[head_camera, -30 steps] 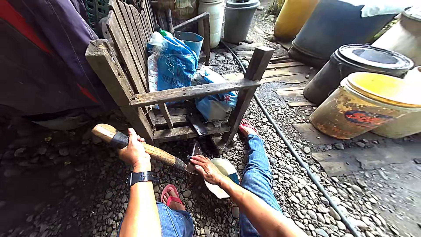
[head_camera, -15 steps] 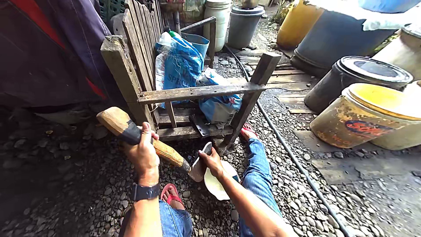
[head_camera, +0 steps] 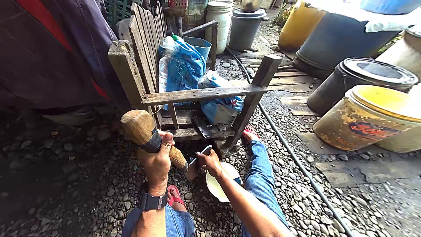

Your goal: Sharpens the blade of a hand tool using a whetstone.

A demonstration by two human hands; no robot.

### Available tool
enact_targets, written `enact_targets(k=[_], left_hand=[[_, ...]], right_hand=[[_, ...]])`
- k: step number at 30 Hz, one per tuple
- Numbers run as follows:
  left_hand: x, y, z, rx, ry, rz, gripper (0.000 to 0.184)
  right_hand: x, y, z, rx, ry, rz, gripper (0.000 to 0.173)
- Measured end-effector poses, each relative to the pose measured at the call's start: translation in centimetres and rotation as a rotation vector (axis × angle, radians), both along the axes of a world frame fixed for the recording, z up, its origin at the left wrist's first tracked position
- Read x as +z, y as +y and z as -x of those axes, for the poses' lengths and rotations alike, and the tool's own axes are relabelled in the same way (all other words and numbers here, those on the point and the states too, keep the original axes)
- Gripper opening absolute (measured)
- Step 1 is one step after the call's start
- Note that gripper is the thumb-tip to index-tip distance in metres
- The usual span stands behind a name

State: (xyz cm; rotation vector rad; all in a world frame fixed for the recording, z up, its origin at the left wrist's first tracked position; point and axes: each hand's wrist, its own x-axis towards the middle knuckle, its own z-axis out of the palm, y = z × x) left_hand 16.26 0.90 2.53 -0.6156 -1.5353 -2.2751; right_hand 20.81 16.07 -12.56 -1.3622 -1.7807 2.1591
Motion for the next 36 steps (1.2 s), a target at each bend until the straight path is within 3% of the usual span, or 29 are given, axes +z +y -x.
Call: enact_targets(k=[3, 7, 11, 15, 21, 27, 30, 33, 36], left_hand=[[-0.2, 0.2, -0.4, -0.052, 0.052, -0.004, 0.014], [-0.2, 0.3, -0.6, -0.068, 0.069, -0.006, 0.019], [-0.2, 0.0, -0.4, -0.06, 0.065, -0.014, 0.017], [-0.1, -0.4, -0.2, -0.087, 0.093, -0.035, 0.018], [-0.1, 0.0, -0.5, -0.157, 0.113, -0.063, 0.021], [0.1, -0.3, -0.3, -0.1, 0.103, -0.052, 0.02], [0.4, -0.6, -0.1, -0.071, 0.079, -0.06, 0.014], [1.0, -0.8, 0.3, 0.038, 0.002, -0.066, 0.01], [1.5, -1.7, 1.2, 0.17, -0.145, -0.11, 0.013]], right_hand=[[0.9, -0.2, 0.6, 0.0, -0.075, -0.042, 0.078], [0.8, -0.4, 0.7, -0.019, -0.042, -0.004, 0.077], [0.2, -0.3, 0.3, -0.01, 0.034, 0.031, 0.068], [0.0, 1.0, 0.5, -0.075, 0.062, 0.018, 0.037], [0.9, 2.3, 1.5, -0.084, -0.035, -0.098, 0.034], [0.3, 1.7, 0.9, -0.031, 0.015, -0.061, 0.027], [0.4, 1.5, 0.9, -0.126, 0.068, 0.022, 0.024], [1.2, 1.6, 1.3, -0.397, 0.207, 0.301, 0.034], [1.6, 2.4, 1.2, -0.501, 0.419, 0.564, 0.039]])
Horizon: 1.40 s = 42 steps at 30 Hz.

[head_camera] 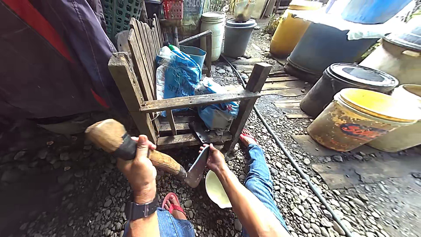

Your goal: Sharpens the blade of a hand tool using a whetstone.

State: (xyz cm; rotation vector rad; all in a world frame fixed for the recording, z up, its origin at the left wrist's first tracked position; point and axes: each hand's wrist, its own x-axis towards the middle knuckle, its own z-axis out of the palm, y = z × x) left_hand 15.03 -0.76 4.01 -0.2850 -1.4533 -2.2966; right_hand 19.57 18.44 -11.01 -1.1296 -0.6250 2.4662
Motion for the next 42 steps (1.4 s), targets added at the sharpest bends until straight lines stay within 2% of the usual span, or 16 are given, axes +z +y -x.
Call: enact_targets(k=[5, 7, 11, 21, 31, 37, 39, 42], left_hand=[[1.1, -2.6, 1.7, 0.1, -0.34, -0.125, 0.021], [1.2, -3.1, 2.2, 0.114, -0.429, -0.164, 0.023], [1.3, -3.4, 2.3, 0.141, -0.43, -0.174, 0.021], [1.5, -3.4, 2.2, 0.164, -0.402, -0.162, 0.021], [1.4, -3.4, 2.1, 0.161, -0.405, -0.136, 0.024], [0.7, -3.2, 2.5, 0.021, -0.308, -0.214, 0.013], [0.4, -2.9, 2.8, -0.017, -0.376, -0.216, 0.014], [0.3, -2.3, 2.9, 0.056, -0.501, -0.089, 0.003]], right_hand=[[0.0, 0.4, -0.7, 0.015, 0.358, 0.158, 0.055], [0.3, 0.1, -0.5, -0.022, 0.421, 0.191, 0.055], [1.2, -0.9, 0.1, -0.108, 0.385, 0.223, 0.05], [1.9, -1.6, 0.4, -0.148, 0.302, 0.226, 0.042], [1.5, -1.5, 0.5, -0.15, 0.327, 0.262, 0.041], [1.5, -1.1, 1.2, -0.167, 0.258, 0.234, 0.039], [1.5, -0.8, 1.6, -0.17, 0.192, 0.198, 0.034], [1.1, -0.7, 2.2, -0.161, 0.131, 0.169, 0.026]])
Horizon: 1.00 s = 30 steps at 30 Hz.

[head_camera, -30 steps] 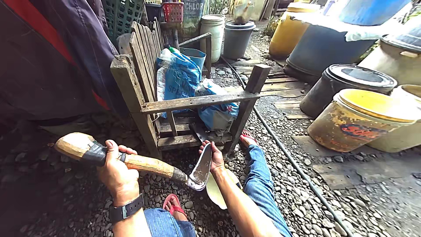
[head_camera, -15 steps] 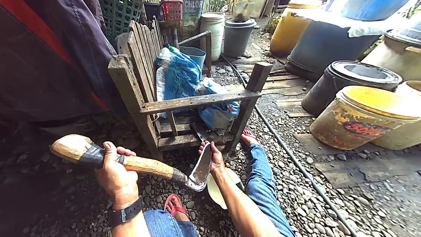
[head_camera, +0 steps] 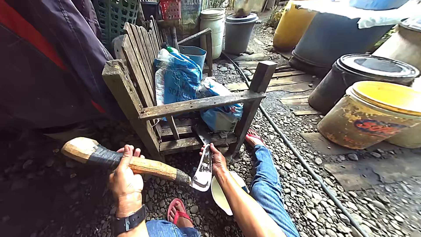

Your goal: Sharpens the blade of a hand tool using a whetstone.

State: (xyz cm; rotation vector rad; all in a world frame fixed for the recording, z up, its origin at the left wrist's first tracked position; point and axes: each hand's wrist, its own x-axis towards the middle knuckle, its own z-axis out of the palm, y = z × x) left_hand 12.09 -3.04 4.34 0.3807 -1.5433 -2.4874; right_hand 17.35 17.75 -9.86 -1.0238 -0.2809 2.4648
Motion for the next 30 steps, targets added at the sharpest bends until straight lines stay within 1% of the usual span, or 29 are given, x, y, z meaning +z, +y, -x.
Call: enact_targets(k=[2, 3, 4, 6, 8, 9, 10, 11, 12, 13, 14, 15, 17, 19, 20, 22, 24, 25, 26, 27, 28, 29, 30], left_hand=[[0.3, 0.2, -0.3, 0.002, -0.025, 0.04, 0.005], [0.7, 0.3, -0.6, 0.004, -0.031, 0.02, 0.01], [0.8, 0.4, -0.8, 0.009, -0.018, -0.003, 0.015], [0.7, 0.3, -0.6, 0.03, 0.039, -0.024, 0.022], [0.3, 0.1, 0.0, 0.055, 0.112, 0.013, 0.023], [0.1, 0.1, 0.5, 0.065, 0.143, 0.036, 0.021], [-0.1, 0.0, 0.9, 0.073, 0.168, 0.059, 0.019], [-0.3, 0.1, 1.2, 0.077, 0.19, 0.074, 0.018], [-0.3, 0.1, 1.5, 0.079, 0.21, 0.084, 0.018], [-0.4, 0.2, 1.7, 0.079, 0.221, 0.087, 0.019], [-0.5, 0.2, 1.8, 0.079, 0.226, 0.083, 0.021], [-0.5, 0.3, 1.9, 0.078, 0.225, 0.076, 0.022], [-0.6, 0.3, 2.0, 0.073, 0.202, 0.051, 0.022], [-0.6, 0.3, 2.1, 0.071, 0.167, 0.014, 0.023], [-0.5, 0.3, 2.2, 0.077, 0.15, -0.003, 0.023], [-0.5, 0.3, 2.4, 0.083, 0.117, -0.026, 0.023], [-0.5, 0.4, 2.5, 0.08, 0.096, -0.031, 0.022], [-0.6, 0.4, 2.5, 0.078, 0.092, -0.03, 0.022], [-0.7, 0.5, 2.5, 0.076, 0.089, -0.03, 0.021], [-0.7, 0.7, 2.4, 0.081, 0.087, -0.027, 0.021], [-0.7, 0.9, 2.4, 0.087, 0.088, -0.025, 0.02], [-0.7, 1.1, 2.3, 0.088, 0.09, -0.023, 0.019], [-0.7, 1.3, 2.2, 0.085, 0.09, -0.022, 0.018]], right_hand=[[-0.5, 0.0, 0.4, 0.018, -0.033, -0.072, 0.022], [-1.1, 0.0, 0.6, 0.042, -0.075, -0.168, 0.02], [-1.6, 0.2, 1.0, 0.069, -0.158, -0.327, 0.019], [-2.3, 1.3, 1.9, 0.159, -0.419, -0.81, 0.023], [-2.0, 2.8, 2.8, 0.271, -0.648, -1.278, 0.027], [-1.6, 3.7, 3.3, 0.418, -0.737, -1.463, 0.031], [-1.0, 4.3, 3.9, 0.62, -0.838, -1.598, 0.036], [-0.3, 4.5, 4.6, 0.826, -0.93, -1.662, 0.042], [0.1, 4.6, 5.4, 0.983, -0.99, -1.675, 0.048], [0.1, 4.6, 6.0, 1.077, -1.018, -1.671, 0.055], [-0.3, 4.6, 6.3, 1.118, -1.017, -1.672, 0.059], [-0.9, 4.6, 6.5, 1.122, -0.993, -1.684, 0.06], [-1.9, 4.5, 6.3, 1.084, -0.931, -1.732, 0.055], [-2.0, 4.6, 5.0, 0.98, -0.848, -1.675, 0.05], [-2.0, 4.5, 3.8, 0.858, -0.77, -1.591, 0.048], [-2.5, 3.5, 0.2, 0.57, -0.577, -1.312, 0.044], [-3.9, 2.3, -4.4, 0.42, -0.409, -0.917, 0.043], [-4.8, 1.6, -6.7, 0.395, -0.374, -0.727, 0.038], [-5.8, 1.0, -8.8, 0.394, -0.368, -0.55, 0.032], [-7.0, 0.5, -10.6, 0.407, -0.422, -0.422, 0.028], [-8.2, 0.1, -11.9, 0.435, -0.527, -0.362, 0.027], [-9.6, -0.1, -12.8, 0.472, -0.648, -0.37, 0.024], [-11.0, -0.1, -13.4, 0.524, -0.769, -0.425, 0.025]])
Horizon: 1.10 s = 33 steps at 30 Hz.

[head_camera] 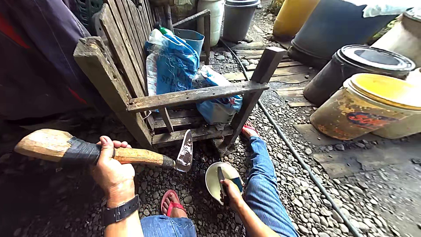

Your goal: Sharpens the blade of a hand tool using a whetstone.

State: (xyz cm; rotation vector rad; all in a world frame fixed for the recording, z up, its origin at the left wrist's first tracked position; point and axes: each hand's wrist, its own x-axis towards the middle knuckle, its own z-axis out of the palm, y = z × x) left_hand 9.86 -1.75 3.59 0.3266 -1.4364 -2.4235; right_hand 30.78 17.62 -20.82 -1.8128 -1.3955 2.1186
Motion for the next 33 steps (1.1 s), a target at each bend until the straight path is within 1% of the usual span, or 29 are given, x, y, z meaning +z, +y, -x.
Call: enact_targets(k=[1, 4, 5, 7, 8, 10, 13, 14, 17, 19, 21, 22, 24, 25, 26, 27, 28, 30, 31, 33], left_hand=[[-0.1, 0.1, 0.0, -0.004, 0.0, 0.004, 0.017], [-0.2, 0.6, 0.0, -0.021, 0.003, 0.011, 0.02], [-0.3, 0.7, 0.1, -0.029, 0.004, 0.012, 0.022], [-0.5, 0.6, 0.3, -0.047, 0.008, 0.012, 0.027], [-0.5, 0.6, 0.4, -0.057, 0.01, 0.013, 0.029], [-0.5, 0.5, 0.5, -0.069, 0.005, 0.019, 0.031], [-0.7, 0.5, 0.5, -0.071, 0.001, 0.03, 0.029], [-0.7, 0.5, 0.4, -0.07, 0.003, 0.035, 0.029], [-0.7, 0.5, 0.5, -0.071, 0.019, 0.039, 0.03], [-0.8, 0.6, 0.7, -0.072, 0.026, 0.031, 0.031], [-1.1, 0.8, 0.7, -0.08, 0.032, 0.026, 0.03], [-1.1, 0.9, 0.7, -0.084, 0.038, 0.024, 0.029], [-1.2, 1.2, 0.9, -0.076, 0.042, 0.019, 0.024], [-1.5, 1.3, 1.0, -0.073, 0.038, 0.017, 0.021], [-1.7, 1.5, 1.2, -0.067, 0.033, 0.014, 0.017], [-1.9, 1.8, 1.4, -0.064, 0.028, 0.018, 0.014], [-2.2, 2.0, 1.6, -0.059, 0.023, 0.025, 0.012], [-2.8, 2.6, 1.9, -0.05, 0.019, 0.038, 0.011], [-3.0, 2.9, 2.1, -0.046, 0.02, 0.043, 0.01], [-3.4, 3.4, 2.6, -0.024, 0.024, 0.041, 0.008]], right_hand=[[-1.1, 0.1, -0.3, 0.058, -0.09, -0.069, 0.032], [-3.3, 0.8, 0.5, 0.219, -0.246, -0.231, 0.068], [-3.9, 0.9, 1.0, 0.282, -0.308, -0.259, 0.077], [-4.7, 1.0, 2.0, 0.37, -0.411, -0.272, 0.088], [-4.9, 0.9, 2.4, 0.387, -0.438, -0.273, 0.09], [-5.1, 0.3, 3.0, 0.404, -0.486, -0.295, 0.09], [-5.5, -0.4, 3.3, 0.466, -0.542, -0.332, 0.088], [-5.5, -0.4, 3.3, 0.496, -0.55, -0.331, 0.09], [-5.0, -0.3, 2.7, 0.558, -0.525, -0.305, 0.102], [-4.7, -0.4, 2.2, 0.57, -0.511, -0.319, 0.101], [-4.3, -0.1, 2.3, 0.645, -0.538, -0.296, 0.092], [-3.8, 0.3, 2.6, 0.668, -0.526, -0.271, 0.082], [-2.3, 1.2, 3.2, 0.602, -0.441, -0.23, 0.049], [-1.4, 1.8, 3.2, 0.577, -0.399, -0.21, 0.041], [-0.1, 2.3, 3.2, 0.568, -0.366, -0.204, 0.038], [1.5, 2.5, 3.0, 0.566, -0.329, -0.212, 0.038], [3.2, 2.7, 2.6, 0.576, -0.293, -0.228, 0.042], [6.6, 3.2, 2.2, 0.599, -0.185, -0.294, 0.061], [7.9, 3.3, 2.2, 0.606, -0.09, -0.359, 0.068], [9.5, 3.4, 3.3, 0.649, 0.123, -0.542, 0.073]])
